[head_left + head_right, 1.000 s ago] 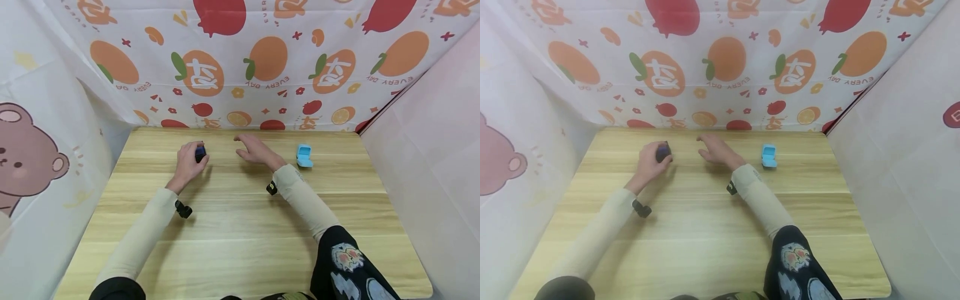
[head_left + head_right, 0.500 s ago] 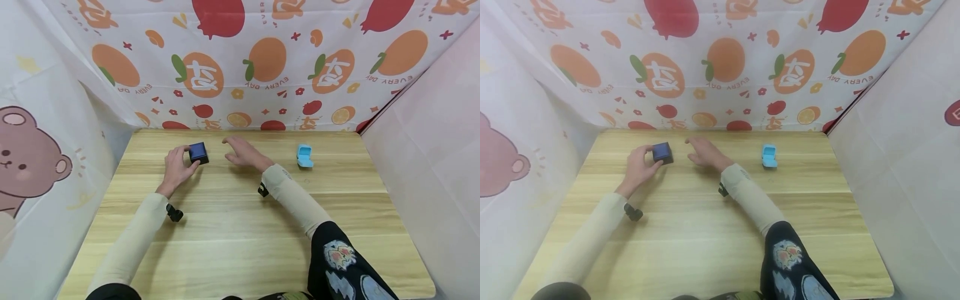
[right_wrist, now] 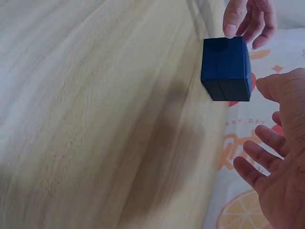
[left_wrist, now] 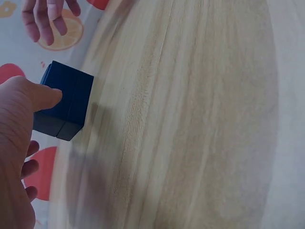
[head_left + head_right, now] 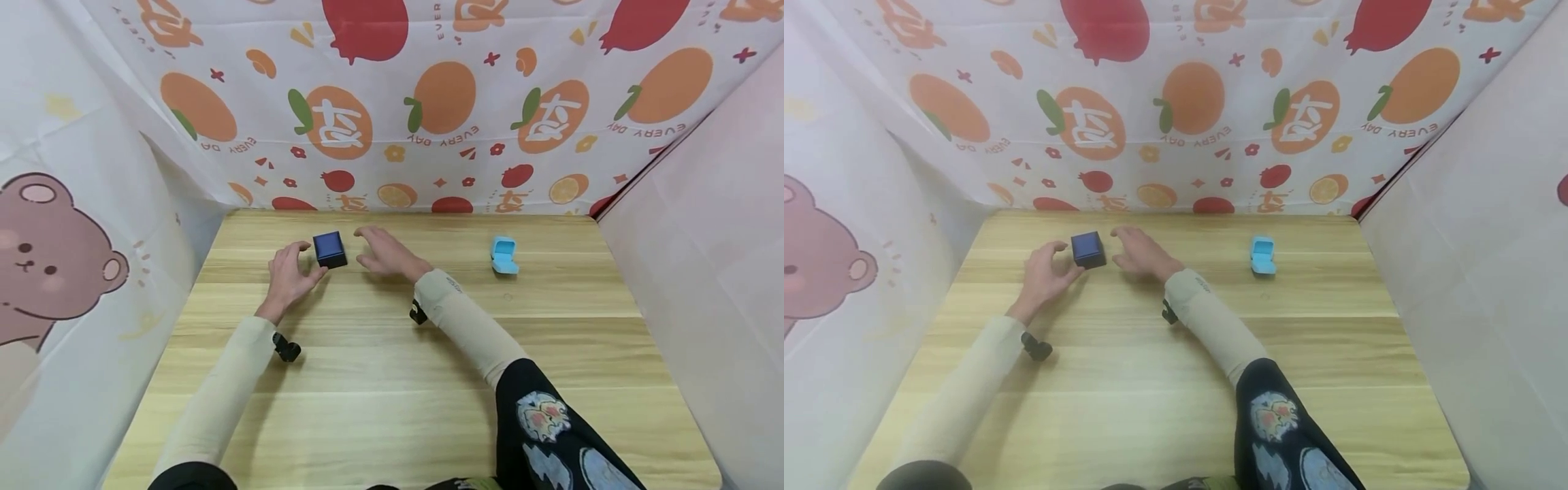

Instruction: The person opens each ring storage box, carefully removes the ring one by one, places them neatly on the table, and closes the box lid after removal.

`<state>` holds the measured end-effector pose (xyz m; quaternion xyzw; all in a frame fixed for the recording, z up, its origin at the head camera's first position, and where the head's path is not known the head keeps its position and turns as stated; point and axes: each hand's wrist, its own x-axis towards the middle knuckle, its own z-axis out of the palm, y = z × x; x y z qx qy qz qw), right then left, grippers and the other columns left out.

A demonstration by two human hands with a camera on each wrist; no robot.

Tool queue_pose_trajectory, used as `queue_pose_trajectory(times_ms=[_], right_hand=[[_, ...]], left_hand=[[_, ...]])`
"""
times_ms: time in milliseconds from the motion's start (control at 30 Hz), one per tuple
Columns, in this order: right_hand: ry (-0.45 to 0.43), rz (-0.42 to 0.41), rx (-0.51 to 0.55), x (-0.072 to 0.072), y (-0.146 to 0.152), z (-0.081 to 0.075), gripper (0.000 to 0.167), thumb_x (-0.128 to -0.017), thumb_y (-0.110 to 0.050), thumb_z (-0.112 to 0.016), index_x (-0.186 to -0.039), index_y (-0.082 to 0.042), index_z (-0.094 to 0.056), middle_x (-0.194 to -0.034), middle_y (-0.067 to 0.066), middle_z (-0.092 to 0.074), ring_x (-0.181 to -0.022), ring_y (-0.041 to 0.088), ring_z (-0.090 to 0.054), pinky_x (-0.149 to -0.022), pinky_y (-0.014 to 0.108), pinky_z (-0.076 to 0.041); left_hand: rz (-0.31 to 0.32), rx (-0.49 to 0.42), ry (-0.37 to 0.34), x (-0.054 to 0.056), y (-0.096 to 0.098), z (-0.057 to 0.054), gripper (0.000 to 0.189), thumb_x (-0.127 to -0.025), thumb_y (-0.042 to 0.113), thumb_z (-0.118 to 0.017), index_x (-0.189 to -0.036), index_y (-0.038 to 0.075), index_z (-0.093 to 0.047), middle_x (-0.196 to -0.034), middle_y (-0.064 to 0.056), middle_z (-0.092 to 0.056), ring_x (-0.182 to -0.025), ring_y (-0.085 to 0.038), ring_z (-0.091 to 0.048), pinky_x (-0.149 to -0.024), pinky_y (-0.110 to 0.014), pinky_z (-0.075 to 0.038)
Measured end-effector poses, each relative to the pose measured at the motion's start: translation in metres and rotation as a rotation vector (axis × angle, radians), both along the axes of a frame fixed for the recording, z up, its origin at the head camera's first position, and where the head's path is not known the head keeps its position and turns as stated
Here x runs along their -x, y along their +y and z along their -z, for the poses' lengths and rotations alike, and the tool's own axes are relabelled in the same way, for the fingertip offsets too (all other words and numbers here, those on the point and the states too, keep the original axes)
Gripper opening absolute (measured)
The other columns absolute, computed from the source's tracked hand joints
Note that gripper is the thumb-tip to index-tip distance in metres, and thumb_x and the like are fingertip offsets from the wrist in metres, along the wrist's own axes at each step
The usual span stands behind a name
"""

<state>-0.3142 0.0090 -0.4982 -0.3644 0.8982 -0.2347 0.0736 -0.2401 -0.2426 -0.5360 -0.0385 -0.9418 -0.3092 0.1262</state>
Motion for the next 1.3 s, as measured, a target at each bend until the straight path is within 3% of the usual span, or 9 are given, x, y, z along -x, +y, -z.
queue_pose_trajectory(times_ms=[200,367,633,933,1300], right_hand=[[-0.043,0.049,0.021,0.001,-0.003,0.002,0.061,-0.101,-0.027,-0.062,-0.152,-0.008,-0.036,-0.158,0.01,-0.044,-0.146,0.027,-0.042,-0.123,0.04,-0.032],[-0.038,0.028,0.007,0.003,-0.01,0.008,0.063,-0.101,-0.028,-0.061,-0.154,-0.008,-0.035,-0.159,0.01,-0.043,-0.147,0.026,-0.041,-0.124,0.039,-0.031],[-0.039,0.054,-0.013,0.006,-0.019,0.009,0.067,-0.1,-0.029,-0.063,-0.156,-0.011,-0.031,-0.161,0.008,-0.041,-0.147,0.024,-0.041,-0.124,0.037,-0.031],[-0.064,0.059,-0.007,0.008,-0.022,0.006,0.069,-0.099,-0.026,-0.064,-0.156,-0.008,-0.03,-0.162,0.01,-0.041,-0.148,0.027,-0.04,-0.123,0.041,-0.032],[-0.059,0.057,-0.044,0.009,-0.038,0.014,0.072,-0.098,-0.031,-0.065,-0.157,-0.013,-0.028,-0.16,0.008,-0.043,-0.146,0.025,-0.043,-0.122,0.039,-0.035]], left_hand=[[0.004,-0.024,-0.068,0.004,0.002,0.002,0.068,-0.087,0.027,-0.08,-0.141,0.0,-0.049,-0.14,-0.027,-0.057,-0.129,-0.047,-0.046,-0.107,-0.063,-0.028],[-0.014,-0.054,-0.116,0.007,-0.001,0.007,0.074,-0.086,0.025,-0.081,-0.144,-0.001,-0.044,-0.143,-0.027,-0.056,-0.131,-0.047,-0.044,-0.109,-0.061,-0.026],[-0.001,-0.08,-0.125,0.014,-0.003,0.007,0.081,-0.083,0.023,-0.083,-0.147,0.0,-0.039,-0.144,-0.027,-0.055,-0.133,-0.047,-0.042,-0.107,-0.06,-0.025],[0.006,-0.117,-0.196,0.019,0.004,0.004,0.086,-0.084,0.016,-0.082,-0.151,0.001,-0.032,-0.147,-0.03,-0.052,-0.137,-0.048,-0.038,-0.11,-0.06,-0.021],[0.014,-0.148,-0.245,0.026,-0.002,0.011,0.099,-0.086,0.017,-0.081,-0.158,0.007,-0.014,-0.152,-0.027,-0.049,-0.142,-0.048,-0.033,-0.112,-0.061,-0.019]])
